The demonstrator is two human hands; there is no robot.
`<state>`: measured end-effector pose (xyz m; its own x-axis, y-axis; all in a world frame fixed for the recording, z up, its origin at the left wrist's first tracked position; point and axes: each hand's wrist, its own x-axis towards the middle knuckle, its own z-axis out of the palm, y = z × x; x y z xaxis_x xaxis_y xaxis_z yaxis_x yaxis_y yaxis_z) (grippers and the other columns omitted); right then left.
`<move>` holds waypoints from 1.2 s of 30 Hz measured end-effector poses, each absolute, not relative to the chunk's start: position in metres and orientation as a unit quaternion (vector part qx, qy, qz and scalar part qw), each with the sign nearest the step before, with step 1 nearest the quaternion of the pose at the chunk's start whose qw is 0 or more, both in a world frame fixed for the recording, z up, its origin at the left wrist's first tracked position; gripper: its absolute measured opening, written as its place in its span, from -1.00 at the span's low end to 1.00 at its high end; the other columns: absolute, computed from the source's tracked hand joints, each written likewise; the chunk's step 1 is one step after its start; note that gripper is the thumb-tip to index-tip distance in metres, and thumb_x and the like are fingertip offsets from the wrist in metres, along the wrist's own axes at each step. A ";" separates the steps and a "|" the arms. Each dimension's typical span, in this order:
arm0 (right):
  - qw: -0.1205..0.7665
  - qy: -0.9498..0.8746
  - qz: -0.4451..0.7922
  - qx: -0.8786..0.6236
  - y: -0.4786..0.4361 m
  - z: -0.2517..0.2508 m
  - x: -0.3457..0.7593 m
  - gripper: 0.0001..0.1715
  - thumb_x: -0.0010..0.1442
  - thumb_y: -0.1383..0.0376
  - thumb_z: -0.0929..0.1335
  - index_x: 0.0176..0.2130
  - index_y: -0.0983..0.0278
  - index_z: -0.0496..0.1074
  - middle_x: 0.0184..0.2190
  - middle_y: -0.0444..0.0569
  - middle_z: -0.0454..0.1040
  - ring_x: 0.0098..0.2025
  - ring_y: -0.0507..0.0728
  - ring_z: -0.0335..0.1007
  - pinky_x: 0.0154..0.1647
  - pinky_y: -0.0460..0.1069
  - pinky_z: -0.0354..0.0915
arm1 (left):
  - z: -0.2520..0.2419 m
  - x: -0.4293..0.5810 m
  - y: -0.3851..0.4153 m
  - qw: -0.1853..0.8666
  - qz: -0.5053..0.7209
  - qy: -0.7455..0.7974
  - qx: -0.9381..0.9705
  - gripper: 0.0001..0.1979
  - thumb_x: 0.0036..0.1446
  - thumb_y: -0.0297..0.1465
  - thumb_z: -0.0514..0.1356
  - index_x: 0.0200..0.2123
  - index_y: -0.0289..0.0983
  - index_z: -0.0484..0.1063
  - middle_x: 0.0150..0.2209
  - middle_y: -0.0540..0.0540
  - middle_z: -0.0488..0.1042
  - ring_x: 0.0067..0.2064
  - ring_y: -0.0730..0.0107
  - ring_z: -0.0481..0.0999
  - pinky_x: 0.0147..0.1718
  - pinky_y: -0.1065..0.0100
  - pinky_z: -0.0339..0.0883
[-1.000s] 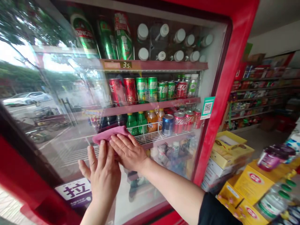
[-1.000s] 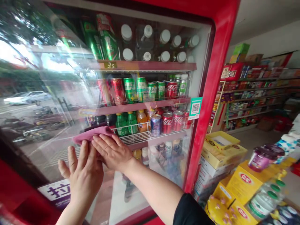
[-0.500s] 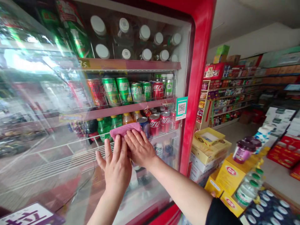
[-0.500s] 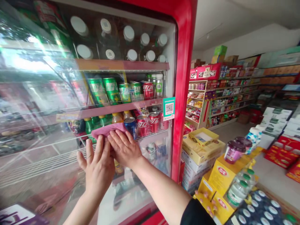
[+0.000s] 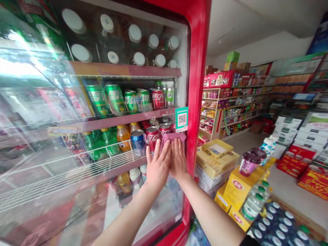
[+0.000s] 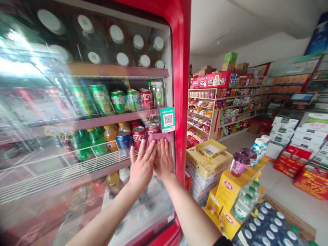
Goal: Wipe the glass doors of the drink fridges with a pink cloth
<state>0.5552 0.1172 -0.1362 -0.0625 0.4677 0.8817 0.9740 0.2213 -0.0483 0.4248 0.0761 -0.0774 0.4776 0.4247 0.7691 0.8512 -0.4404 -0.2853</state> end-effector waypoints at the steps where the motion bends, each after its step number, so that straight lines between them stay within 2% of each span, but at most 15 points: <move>1: 0.421 -0.649 -0.300 -0.558 0.116 -0.140 0.558 0.04 0.48 0.41 0.23 0.66 0.44 -0.41 0.63 0.47 0.00 0.67 0.46 -0.02 0.57 0.45 0.20 | -0.078 0.431 0.078 0.351 -0.302 -0.395 -0.794 -0.41 0.48 -0.43 0.07 0.52 -0.18 0.33 0.63 0.04 0.09 0.68 0.13 -0.55 0.59 -0.23 -0.75; 4: 0.442 -0.621 -0.294 -0.576 0.113 -0.146 0.555 0.06 0.50 0.40 0.21 0.66 0.38 -0.52 0.66 0.46 -0.12 0.69 0.49 -0.15 0.55 0.47 0.23 | -0.079 0.436 0.082 0.379 -0.276 -0.379 -0.798 -0.43 0.51 -0.34 0.09 0.52 -0.14 0.35 0.65 0.09 -0.03 0.68 0.07 -0.56 0.58 -0.27 -0.75; 7: 0.457 -0.620 -0.290 -0.569 0.111 -0.145 0.536 0.05 0.50 0.40 0.19 0.65 0.37 -0.53 0.67 0.47 -0.23 0.71 0.53 -0.28 0.54 0.53 0.21 | -0.076 0.419 0.080 0.390 -0.260 -0.381 -0.797 -0.44 0.52 -0.28 0.10 0.52 -0.08 0.34 0.67 0.10 -0.12 0.69 0.01 -0.51 0.58 -0.31 -0.71; 12: 0.490 -0.632 -0.283 -0.529 0.109 -0.132 0.480 0.00 0.52 0.38 0.16 0.65 0.44 -0.50 0.67 0.51 -0.26 0.72 0.54 -0.42 0.52 0.59 0.19 | -0.063 0.358 0.063 0.385 -0.254 -0.399 -0.792 -0.42 0.49 -0.30 0.16 0.52 0.02 0.34 0.66 0.09 -0.03 0.70 0.01 -0.49 0.58 -0.34 -0.67; 15: 0.508 -0.639 -0.283 -0.504 0.102 -0.116 0.438 -0.02 0.52 0.38 0.16 0.66 0.44 -0.46 0.66 0.53 -0.19 0.72 0.54 -0.40 0.51 0.63 0.15 | -0.053 0.315 0.048 0.386 -0.264 -0.423 -0.776 -0.40 0.47 -0.31 0.17 0.52 0.03 0.32 0.65 0.11 0.01 0.70 0.04 -0.51 0.59 -0.30 -0.68; 20: 0.518 -0.658 -0.279 -0.470 0.080 -0.087 0.365 -0.01 0.52 0.36 0.18 0.66 0.47 -0.44 0.61 0.56 -0.03 0.71 0.53 -0.36 0.52 0.61 0.12 | -0.037 0.244 0.020 0.389 -0.279 -0.462 -0.746 -0.36 0.46 -0.35 0.19 0.55 0.00 0.27 0.63 0.06 0.09 0.70 0.08 -0.42 0.61 -0.28 -0.61; 23: 0.518 -0.670 -0.276 -0.456 0.068 -0.075 0.320 -0.03 0.51 0.35 0.19 0.66 0.47 -0.36 0.60 0.54 0.04 0.70 0.53 -0.28 0.53 0.60 0.09 | -0.029 0.202 0.003 0.389 -0.288 -0.480 -0.732 -0.36 0.47 -0.35 0.18 0.55 -0.04 0.27 0.62 0.04 0.11 0.70 0.05 -0.40 0.61 -0.26 -0.62; 30: 0.511 -0.721 -0.254 -0.392 0.046 -0.056 0.221 -0.16 0.46 0.31 0.28 0.59 0.49 0.12 0.61 0.46 0.08 0.69 0.57 -0.20 0.59 0.59 -0.04 | -0.019 0.107 -0.038 0.372 -0.312 -0.541 -0.687 -0.31 0.47 -0.41 0.12 0.61 -0.08 0.15 0.60 -0.01 0.17 0.70 0.09 -0.39 0.62 -0.22 -0.59; 36: 0.491 -0.761 -0.266 -0.330 0.022 -0.034 0.148 -0.17 0.49 0.29 0.28 0.60 0.47 0.11 0.62 0.38 0.10 0.70 0.51 -0.19 0.63 0.54 -0.10 | -0.014 0.038 -0.067 0.391 -0.332 -0.576 -0.637 -0.31 0.47 -0.49 0.05 0.61 -0.17 0.14 0.59 -0.11 0.20 0.70 0.09 -0.32 0.63 -0.20 -0.56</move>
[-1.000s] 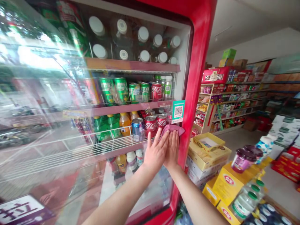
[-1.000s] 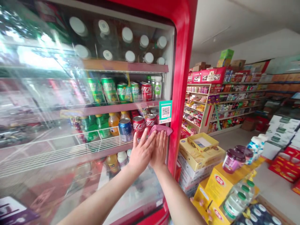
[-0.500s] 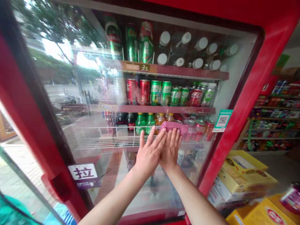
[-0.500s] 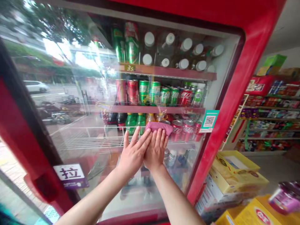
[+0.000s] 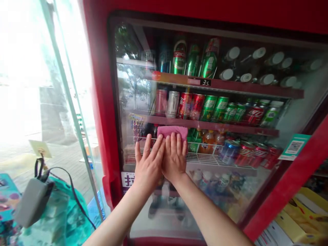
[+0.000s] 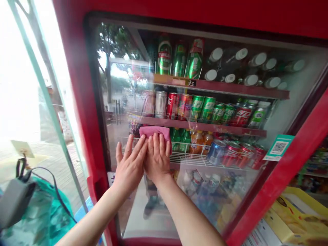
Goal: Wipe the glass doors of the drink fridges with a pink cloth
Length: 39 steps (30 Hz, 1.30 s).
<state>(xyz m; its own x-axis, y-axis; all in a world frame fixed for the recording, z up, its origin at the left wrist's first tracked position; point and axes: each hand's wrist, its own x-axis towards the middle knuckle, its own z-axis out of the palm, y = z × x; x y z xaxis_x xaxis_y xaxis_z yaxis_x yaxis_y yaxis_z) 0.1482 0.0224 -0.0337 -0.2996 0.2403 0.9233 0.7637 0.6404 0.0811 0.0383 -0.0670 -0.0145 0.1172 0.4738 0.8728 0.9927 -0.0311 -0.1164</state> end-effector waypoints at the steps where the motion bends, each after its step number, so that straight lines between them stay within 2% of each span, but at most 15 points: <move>1: 0.486 -0.768 -0.270 -0.317 0.019 -0.029 0.137 -0.19 0.50 0.29 0.28 0.60 0.46 0.11 0.62 0.36 0.10 0.70 0.49 -0.18 0.64 0.52 -0.10 | -0.014 0.028 -0.071 0.396 -0.338 -0.581 -0.626 -0.32 0.48 -0.49 0.04 0.61 -0.18 0.15 0.58 -0.11 0.21 0.70 0.09 -0.29 0.63 -0.18 -0.57; 5: 0.471 -0.798 -0.275 -0.255 0.006 -0.011 0.094 -0.23 0.57 0.22 0.26 0.61 0.40 0.11 0.63 0.24 0.09 0.70 0.38 -0.14 0.68 0.42 -0.07 | -0.014 -0.009 -0.090 0.400 -0.370 -0.609 -0.577 -0.33 0.51 -0.48 -0.01 0.62 -0.18 0.12 0.57 -0.15 0.26 0.70 0.07 -0.25 0.63 -0.20 -0.53; 11: 0.430 -0.832 -0.315 -0.156 -0.005 0.007 0.044 -0.23 0.63 0.12 0.20 0.61 0.42 0.08 0.66 0.13 0.01 0.70 0.29 -0.13 0.69 0.32 0.01 | -0.019 -0.046 -0.115 0.396 -0.386 -0.648 -0.524 -0.31 0.53 -0.46 -0.05 0.65 -0.22 0.01 0.56 -0.32 0.26 0.70 -0.04 -0.20 0.59 -0.38 -0.45; 18: 0.401 -0.828 -0.363 -0.148 0.001 0.020 0.063 -0.26 0.64 0.16 0.15 0.61 0.42 0.05 0.67 0.05 -0.04 0.70 0.23 -0.12 0.70 0.27 0.05 | -0.016 -0.031 -0.099 0.392 -0.398 -0.644 -0.523 -0.28 0.52 -0.44 -0.05 0.67 -0.29 -0.11 0.58 -0.44 0.20 0.70 -0.11 -0.21 0.58 -0.42 -0.46; 26: 0.415 -0.808 -0.381 -0.172 0.016 0.034 0.114 -0.28 0.64 0.20 0.14 0.62 0.38 0.04 0.67 0.00 0.01 0.70 0.20 -0.11 0.71 0.24 0.01 | -0.008 0.007 -0.071 0.382 -0.419 -0.617 -0.546 -0.16 0.43 -0.44 0.07 0.68 -0.25 -0.17 0.60 -0.42 0.14 0.69 -0.14 -0.17 0.58 -0.39 -0.43; 34: 0.414 -0.811 -0.347 -0.225 0.044 0.048 0.208 -0.21 0.61 0.16 0.22 0.64 0.33 0.01 0.66 0.06 0.05 0.71 0.24 -0.15 0.72 0.30 -0.06 | 0.011 0.082 -0.034 0.376 -0.437 -0.559 -0.596 -0.16 0.41 -0.52 0.01 0.68 -0.19 -0.14 0.63 -0.31 0.08 0.70 -0.03 -0.20 0.60 -0.33 -0.44; 39: 0.425 -0.792 -0.350 -0.262 0.065 0.057 0.272 -0.18 0.59 0.10 0.27 0.63 0.30 0.05 0.64 0.09 0.11 0.70 0.25 -0.11 0.72 0.33 -0.12 | 0.030 0.141 -0.014 0.372 -0.435 -0.532 -0.624 -0.17 0.44 -0.52 0.00 0.68 -0.14 -0.17 0.62 -0.27 0.11 0.69 -0.07 -0.15 0.60 -0.35 -0.43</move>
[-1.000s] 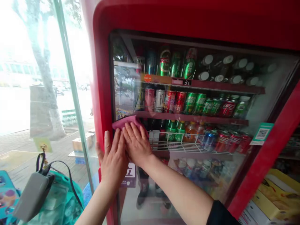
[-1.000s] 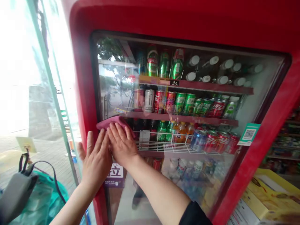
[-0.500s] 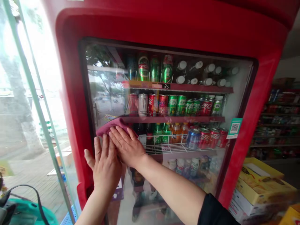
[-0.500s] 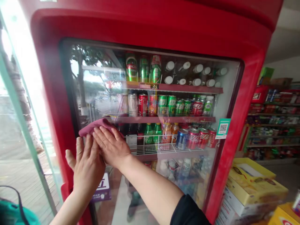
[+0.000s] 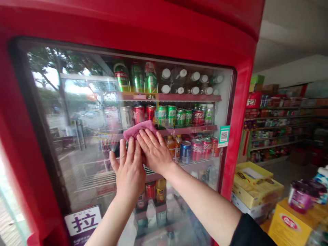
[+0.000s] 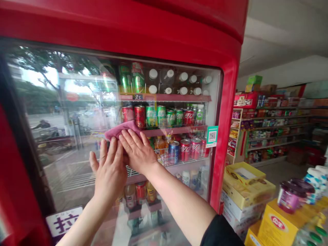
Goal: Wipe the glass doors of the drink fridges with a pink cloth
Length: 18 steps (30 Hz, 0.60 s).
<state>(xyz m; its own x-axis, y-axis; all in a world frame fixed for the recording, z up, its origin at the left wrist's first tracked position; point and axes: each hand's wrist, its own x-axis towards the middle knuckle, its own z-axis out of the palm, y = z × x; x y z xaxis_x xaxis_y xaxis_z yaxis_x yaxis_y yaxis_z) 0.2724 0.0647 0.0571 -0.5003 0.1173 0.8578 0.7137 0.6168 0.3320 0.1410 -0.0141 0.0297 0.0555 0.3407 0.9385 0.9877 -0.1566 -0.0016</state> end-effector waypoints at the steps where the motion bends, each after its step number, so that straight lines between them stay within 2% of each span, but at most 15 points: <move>1: 0.427 -0.787 -0.354 -0.270 0.068 0.059 0.285 -0.18 0.58 0.10 0.28 0.63 0.30 0.05 0.64 0.09 0.11 0.70 0.25 -0.11 0.72 0.34 -0.13 | 0.033 0.152 -0.010 0.371 -0.433 -0.526 -0.631 -0.17 0.44 -0.52 0.00 0.68 -0.14 -0.17 0.62 -0.27 0.12 0.69 -0.07 -0.16 0.59 -0.36 -0.44; 5: 0.435 -0.766 -0.364 -0.303 0.082 0.064 0.337 -0.19 0.57 0.13 0.28 0.62 0.32 0.08 0.64 0.14 0.10 0.70 0.27 -0.14 0.72 0.34 -0.16 | 0.045 0.196 0.009 0.373 -0.425 -0.496 -0.659 -0.18 0.42 -0.56 -0.02 0.67 -0.16 -0.12 0.62 -0.22 0.12 0.70 -0.04 -0.18 0.60 -0.34 -0.47; 12: 0.441 -0.729 -0.380 -0.360 0.105 0.076 0.429 -0.15 0.52 0.23 0.28 0.62 0.44 0.03 0.67 0.22 -0.02 0.72 0.31 -0.21 0.72 0.35 -0.16 | 0.070 0.279 0.045 0.396 -0.407 -0.430 -0.702 -0.24 0.42 -0.55 0.00 0.64 -0.27 0.01 0.62 -0.19 0.12 0.69 -0.01 -0.14 0.60 -0.27 -0.61; 18: 0.438 -0.700 -0.375 -0.421 0.124 0.090 0.507 -0.13 0.47 0.33 0.23 0.63 0.48 -0.01 0.68 0.23 -0.09 0.73 0.30 -0.29 0.72 0.35 -0.15 | 0.098 0.351 0.075 0.403 -0.384 -0.385 -0.736 -0.28 0.42 -0.55 -0.01 0.61 -0.31 0.11 0.60 -0.21 0.15 0.69 -0.04 -0.12 0.60 -0.37 -0.55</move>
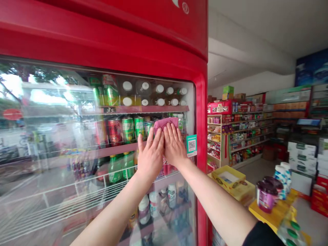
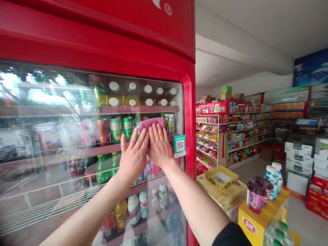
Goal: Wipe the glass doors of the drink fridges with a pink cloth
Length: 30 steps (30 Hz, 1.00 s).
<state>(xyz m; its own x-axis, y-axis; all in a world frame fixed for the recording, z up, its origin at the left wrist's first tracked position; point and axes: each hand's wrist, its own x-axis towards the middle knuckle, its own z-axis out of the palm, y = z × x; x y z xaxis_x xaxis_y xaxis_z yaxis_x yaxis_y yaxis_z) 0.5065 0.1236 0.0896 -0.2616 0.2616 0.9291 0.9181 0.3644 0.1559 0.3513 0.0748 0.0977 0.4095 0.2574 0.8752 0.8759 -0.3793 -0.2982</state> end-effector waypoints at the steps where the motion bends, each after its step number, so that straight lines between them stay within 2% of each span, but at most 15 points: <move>1: 0.442 -0.693 -0.374 -0.429 0.127 0.092 0.519 -0.12 0.48 0.31 0.23 0.63 0.49 -0.03 0.68 0.24 -0.09 0.73 0.31 -0.31 0.72 0.36 -0.14 | 0.103 0.363 0.079 0.403 -0.377 -0.378 -0.744 -0.28 0.41 -0.54 0.00 0.60 -0.32 0.12 0.60 -0.22 0.15 0.69 -0.06 -0.11 0.59 -0.39 -0.53; 6: 0.452 -0.668 -0.366 -0.464 0.141 0.105 0.575 -0.12 0.51 0.25 0.21 0.61 0.59 -0.04 0.67 0.35 -0.09 0.73 0.36 -0.29 0.70 0.37 -0.09 | 0.133 0.417 0.093 0.407 -0.317 -0.363 -0.776 -0.30 0.43 -0.49 -0.02 0.60 -0.30 0.13 0.63 -0.17 0.08 0.69 -0.05 -0.12 0.61 -0.42 -0.36; 9: 0.449 -0.656 -0.361 -0.487 0.144 0.112 0.598 -0.12 0.50 0.25 0.20 0.60 0.63 -0.02 0.65 0.43 -0.08 0.72 0.39 -0.25 0.69 0.38 -0.07 | 0.150 0.438 0.097 0.412 -0.276 -0.350 -0.795 -0.31 0.48 -0.43 -0.05 0.62 -0.28 0.08 0.64 -0.13 0.05 0.70 -0.05 -0.16 0.60 -0.45 -0.33; 13: 0.470 -0.621 -0.353 -0.519 0.147 0.115 0.595 -0.15 0.51 0.28 0.16 0.61 0.62 -0.03 0.65 0.42 -0.07 0.71 0.40 -0.21 0.68 0.39 -0.04 | 0.166 0.443 0.099 0.422 -0.256 -0.331 -0.804 -0.33 0.51 -0.38 -0.07 0.62 -0.29 0.06 0.64 -0.11 0.06 0.70 -0.02 -0.19 0.61 -0.44 -0.28; 18: 0.524 -0.577 -0.323 -0.537 0.147 0.120 0.551 -0.14 0.53 0.29 0.14 0.62 0.64 -0.11 0.65 0.49 -0.09 0.72 0.43 -0.27 0.66 0.42 -0.02 | 0.178 0.412 0.098 0.434 -0.248 -0.320 -0.805 -0.36 0.54 -0.35 -0.08 0.62 -0.25 0.08 0.65 -0.06 0.05 0.70 -0.04 -0.15 0.61 -0.44 -0.24; 22: 0.539 -0.580 -0.314 -0.523 0.137 0.132 0.507 -0.12 0.54 0.28 0.14 0.64 0.60 -0.18 0.67 0.45 -0.16 0.73 0.42 -0.35 0.66 0.44 -0.07 | 0.188 0.371 0.089 0.443 -0.265 -0.318 -0.795 -0.38 0.55 -0.38 -0.06 0.60 -0.20 0.14 0.63 -0.06 0.12 0.69 -0.04 -0.09 0.61 -0.43 -0.21; 30: 0.526 -0.610 -0.319 -0.499 0.104 0.163 0.397 -0.15 0.54 0.26 0.14 0.63 0.54 -0.08 0.68 0.35 -0.14 0.73 0.42 -0.35 0.67 0.42 -0.12 | 0.201 0.263 0.055 0.454 -0.319 -0.340 -0.759 -0.41 0.55 -0.38 -0.02 0.57 -0.17 0.23 0.58 -0.10 0.22 0.67 -0.06 0.01 0.60 -0.45 -0.22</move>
